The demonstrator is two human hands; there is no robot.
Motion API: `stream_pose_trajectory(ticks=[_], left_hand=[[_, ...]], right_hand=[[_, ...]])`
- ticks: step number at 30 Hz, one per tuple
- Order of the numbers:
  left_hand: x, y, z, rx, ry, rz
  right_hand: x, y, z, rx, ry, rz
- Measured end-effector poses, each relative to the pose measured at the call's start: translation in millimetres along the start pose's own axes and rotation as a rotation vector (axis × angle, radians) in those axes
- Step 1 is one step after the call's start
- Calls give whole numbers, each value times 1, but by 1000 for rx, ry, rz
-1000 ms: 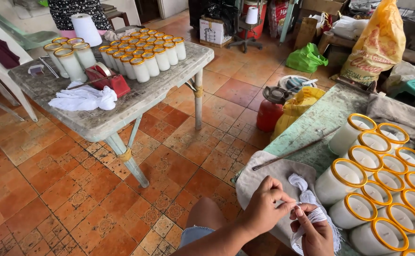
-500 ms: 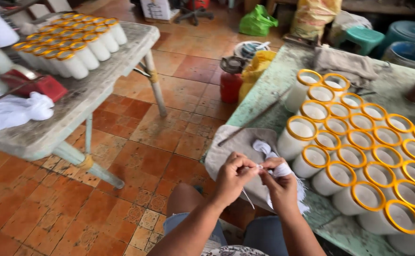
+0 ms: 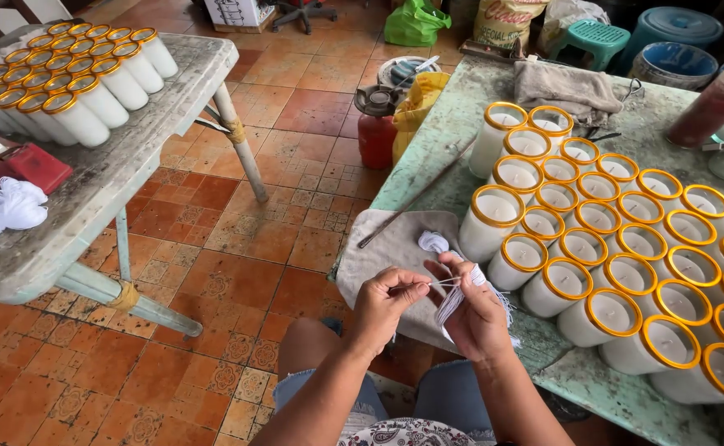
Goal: Untangling and separating a bundle of white candle wicks on a cloth-covered surface.
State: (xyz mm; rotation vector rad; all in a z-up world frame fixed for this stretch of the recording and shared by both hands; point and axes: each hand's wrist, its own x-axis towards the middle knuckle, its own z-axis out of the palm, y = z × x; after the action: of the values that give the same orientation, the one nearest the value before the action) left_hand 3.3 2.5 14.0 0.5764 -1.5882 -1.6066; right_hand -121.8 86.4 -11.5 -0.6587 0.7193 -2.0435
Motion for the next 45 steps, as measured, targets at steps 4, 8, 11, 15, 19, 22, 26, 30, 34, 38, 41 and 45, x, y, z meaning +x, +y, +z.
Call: stream_pose_trajectory(ticks=[4, 8, 11, 15, 19, 22, 26, 30, 34, 38, 41, 45], left_hand=[[6, 0, -3, 122, -12, 105], [13, -14, 1, 175, -86, 155], [22, -20, 3, 103, -84, 24], [64, -77, -18, 245, 6, -34], [112, -151, -24, 428, 21, 10], [125, -174, -11, 584, 59, 61], [125, -181, -2, 691, 34, 43], [115, -162, 7, 798, 63, 10], [113, -164, 6, 840, 58, -19], [117, -176, 2, 762, 86, 74], [118, -188, -2, 733, 95, 99], [115, -181, -3, 730, 86, 130]], right_hand=[[-10, 10, -11, 23, -290, 87], [-14, 0, -10, -473, -432, -164], [-8, -41, 0, -422, -189, -512], [-6, -80, -79, -300, 415, -805], [2, -51, -66, -532, 349, -922], [22, 4, -75, -629, 238, -650], [38, 53, -91, -594, 193, -447], [48, 71, -111, -758, 157, -335], [47, 65, -103, -752, 143, -295], [47, 54, -96, -891, 99, -249], [46, 52, -92, -959, 56, -228], [45, 54, -93, -1017, 66, -242]])
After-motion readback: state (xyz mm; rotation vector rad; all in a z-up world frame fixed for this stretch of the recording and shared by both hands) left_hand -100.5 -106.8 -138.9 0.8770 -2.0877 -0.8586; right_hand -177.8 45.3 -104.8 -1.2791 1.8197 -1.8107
